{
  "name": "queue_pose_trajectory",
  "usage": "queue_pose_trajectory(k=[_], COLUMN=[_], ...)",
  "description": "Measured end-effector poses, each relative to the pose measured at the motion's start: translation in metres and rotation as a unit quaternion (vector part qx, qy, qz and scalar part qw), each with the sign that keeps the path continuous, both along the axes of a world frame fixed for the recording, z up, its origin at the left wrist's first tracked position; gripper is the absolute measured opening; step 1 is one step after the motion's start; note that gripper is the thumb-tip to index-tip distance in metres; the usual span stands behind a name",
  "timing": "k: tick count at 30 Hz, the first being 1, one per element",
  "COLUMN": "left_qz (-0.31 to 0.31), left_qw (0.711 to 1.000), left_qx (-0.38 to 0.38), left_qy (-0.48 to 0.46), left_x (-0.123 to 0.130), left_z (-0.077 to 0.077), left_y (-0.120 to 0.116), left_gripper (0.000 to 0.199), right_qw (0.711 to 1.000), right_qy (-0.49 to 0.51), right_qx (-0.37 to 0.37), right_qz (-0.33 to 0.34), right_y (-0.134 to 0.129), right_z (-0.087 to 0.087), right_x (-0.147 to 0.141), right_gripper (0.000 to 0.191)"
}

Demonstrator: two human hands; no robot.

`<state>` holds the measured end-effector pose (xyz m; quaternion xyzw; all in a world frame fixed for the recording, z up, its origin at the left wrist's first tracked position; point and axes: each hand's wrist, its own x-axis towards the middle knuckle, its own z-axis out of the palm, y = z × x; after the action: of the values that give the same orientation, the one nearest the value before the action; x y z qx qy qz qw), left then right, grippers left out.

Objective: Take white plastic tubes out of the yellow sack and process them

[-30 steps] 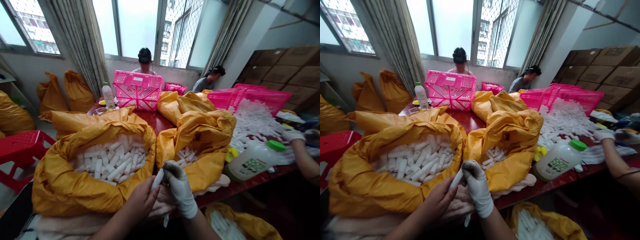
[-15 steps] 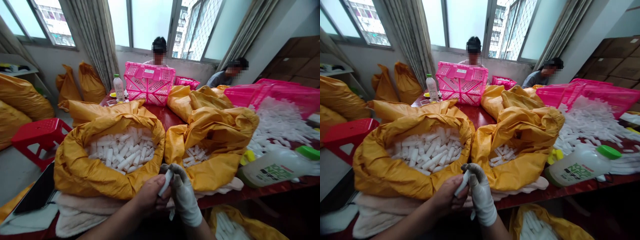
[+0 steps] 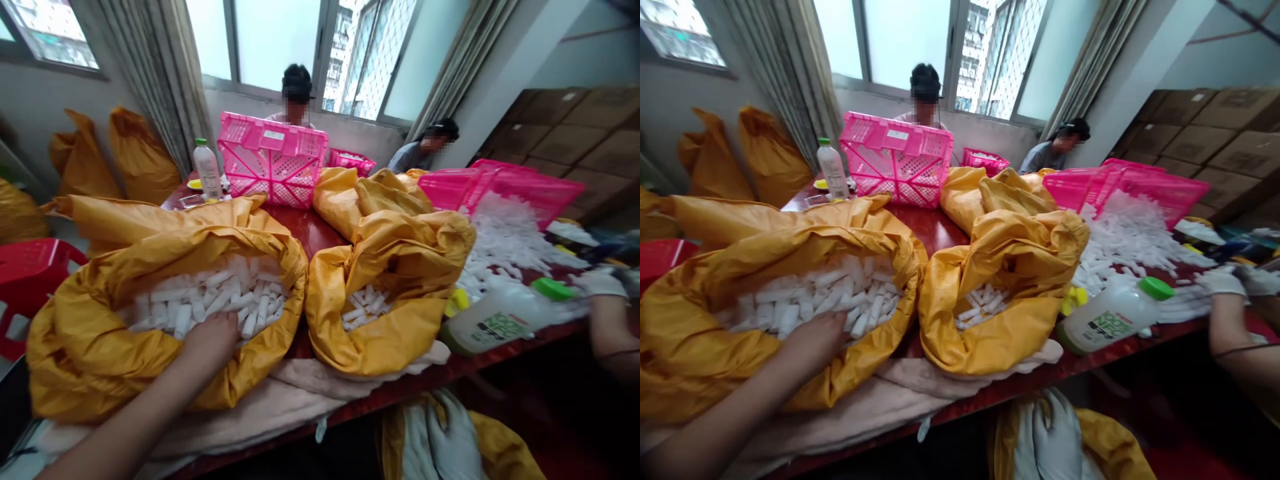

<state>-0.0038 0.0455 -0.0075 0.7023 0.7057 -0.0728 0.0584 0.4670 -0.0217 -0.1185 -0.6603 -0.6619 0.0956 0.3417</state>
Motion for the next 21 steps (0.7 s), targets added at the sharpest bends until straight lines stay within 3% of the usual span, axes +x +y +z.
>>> queue_pose_trajectory(k=[2, 3, 4, 6, 8, 11, 13, 15, 17, 18, 21], left_qz=[-0.016, -0.023, -0.027, -0.030, -0.031, -0.037, -0.042, -0.058, -0.085, -0.101, -0.147], left_qw=[1.000, 0.999, 0.998, 0.991, 0.975, 0.940, 0.925, 0.914, 0.907, 0.903, 0.898], left_qx=[0.022, 0.039, 0.059, 0.110, 0.152, 0.181, 0.175, 0.155, 0.128, 0.116, 0.080], left_qy=[-0.001, -0.002, -0.009, -0.063, -0.159, -0.285, -0.335, -0.370, -0.393, -0.401, -0.407], left_x=[-0.002, -0.003, -0.004, -0.003, 0.001, 0.015, 0.027, 0.038, 0.047, 0.050, 0.056], left_z=[-0.010, -0.012, -0.013, -0.012, -0.007, 0.000, 0.003, 0.004, 0.005, 0.006, 0.010], left_y=[0.002, 0.001, 0.001, -0.002, -0.006, -0.018, -0.030, -0.039, -0.046, -0.047, -0.048], left_gripper=[0.024, 0.024, 0.023, 0.024, 0.031, 0.042, 0.044, 0.044, 0.042, 0.041, 0.038], right_qw=[0.995, 0.994, 0.995, 0.994, 0.984, 0.976, 0.975, 0.975, 0.968, 0.950, 0.852], right_qy=[0.018, 0.037, 0.032, -0.017, -0.044, -0.053, -0.039, -0.010, 0.109, 0.200, 0.417], right_qx=[0.075, 0.089, 0.090, 0.017, -0.029, -0.070, -0.077, -0.071, -0.084, -0.105, -0.199], right_qz=[-0.064, -0.052, -0.016, 0.107, 0.171, 0.199, 0.206, 0.210, 0.211, 0.214, 0.247], right_y=[0.016, 0.031, 0.049, 0.091, 0.131, 0.163, 0.160, 0.142, 0.117, 0.104, 0.078], right_z=[0.031, 0.051, 0.071, 0.101, 0.112, 0.106, 0.103, 0.107, 0.117, 0.123, 0.141], right_x=[-0.025, -0.044, -0.065, -0.105, -0.132, -0.148, -0.147, -0.145, -0.148, -0.152, -0.171], right_gripper=[0.026, 0.024, 0.025, 0.027, 0.019, 0.008, 0.007, 0.018, 0.032, 0.036, 0.033])
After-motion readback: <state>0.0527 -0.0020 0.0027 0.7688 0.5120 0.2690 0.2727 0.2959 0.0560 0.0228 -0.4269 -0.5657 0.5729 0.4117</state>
